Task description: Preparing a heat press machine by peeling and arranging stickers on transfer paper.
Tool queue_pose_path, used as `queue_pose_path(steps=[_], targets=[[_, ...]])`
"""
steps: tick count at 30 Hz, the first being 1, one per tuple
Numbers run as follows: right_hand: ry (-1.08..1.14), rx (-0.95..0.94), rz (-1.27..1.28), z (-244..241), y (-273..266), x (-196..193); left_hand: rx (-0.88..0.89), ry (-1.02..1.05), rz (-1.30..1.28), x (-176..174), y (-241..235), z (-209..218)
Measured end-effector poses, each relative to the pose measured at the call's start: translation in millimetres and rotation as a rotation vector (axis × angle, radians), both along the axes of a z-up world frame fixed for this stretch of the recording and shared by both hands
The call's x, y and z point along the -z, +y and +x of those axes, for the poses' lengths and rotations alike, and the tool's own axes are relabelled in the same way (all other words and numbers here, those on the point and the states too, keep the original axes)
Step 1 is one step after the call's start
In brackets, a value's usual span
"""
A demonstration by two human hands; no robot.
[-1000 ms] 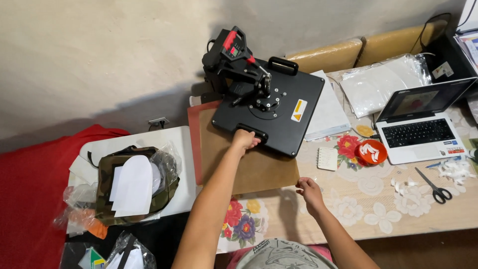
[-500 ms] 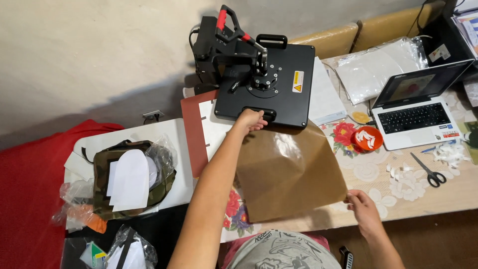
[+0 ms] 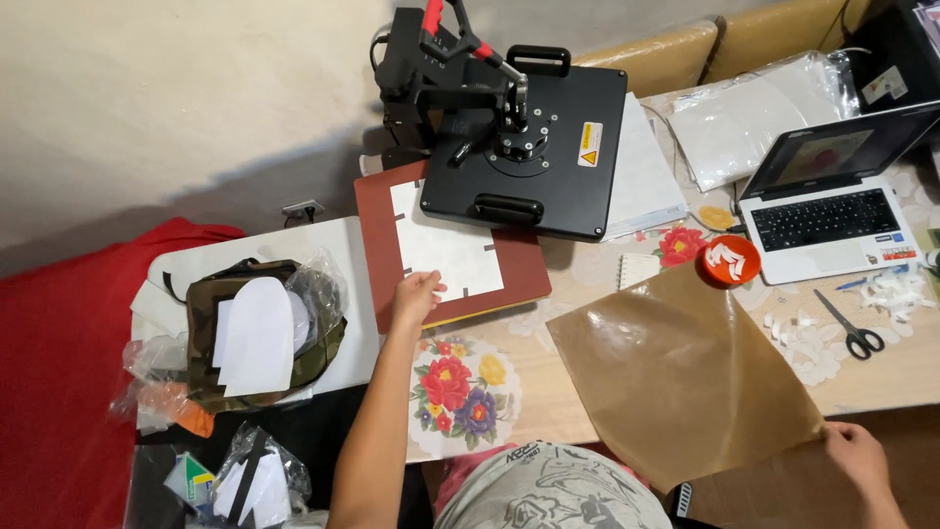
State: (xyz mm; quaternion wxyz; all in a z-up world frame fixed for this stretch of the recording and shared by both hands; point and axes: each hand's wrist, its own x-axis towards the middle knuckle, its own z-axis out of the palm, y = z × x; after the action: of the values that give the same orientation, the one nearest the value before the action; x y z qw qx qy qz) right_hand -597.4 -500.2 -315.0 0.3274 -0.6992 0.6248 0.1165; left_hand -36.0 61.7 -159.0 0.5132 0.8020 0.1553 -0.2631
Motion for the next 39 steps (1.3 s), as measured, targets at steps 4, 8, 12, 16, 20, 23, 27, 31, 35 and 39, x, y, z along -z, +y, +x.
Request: queue_pose_path(steps=[4,8,12,16,20,23,27,31,35,39], targets=[[0.07,-0.008,-0.097,-11,-20,8,-0.071,0.103,0.052,28,42,-45],[0.094,0.016,-0.143,-13,-29,-2,-0.051,0.084,0.14,64,66,-91],[0.112,-0.016,-0.206,-11,-24,-31,0.111,0.091,0.283,84,72,-133],[0.129,-0.215,-0.327,5,31,-77,0.118,0.115,0.189,167,87,-165],[-0.07,-0.542,-0.332,51,144,-110,0.22,0.1,0.199,200,86,-191],[-0.222,-0.681,-0.239,74,215,-99,0.322,0.104,0.253,193,74,-200],[-0.414,-0.738,-0.099,112,272,-118,0.43,0.117,0.261,184,58,-204],[-0.516,-0.748,-0.104,130,286,-155,0.503,0.117,0.332,183,54,-203],[-0.606,-0.807,-0.115,132,284,-196,0.542,0.116,0.312,178,55,-206],[-0.657,-0.778,-0.09,127,275,-228,0.543,0.107,0.301,168,52,-209]])
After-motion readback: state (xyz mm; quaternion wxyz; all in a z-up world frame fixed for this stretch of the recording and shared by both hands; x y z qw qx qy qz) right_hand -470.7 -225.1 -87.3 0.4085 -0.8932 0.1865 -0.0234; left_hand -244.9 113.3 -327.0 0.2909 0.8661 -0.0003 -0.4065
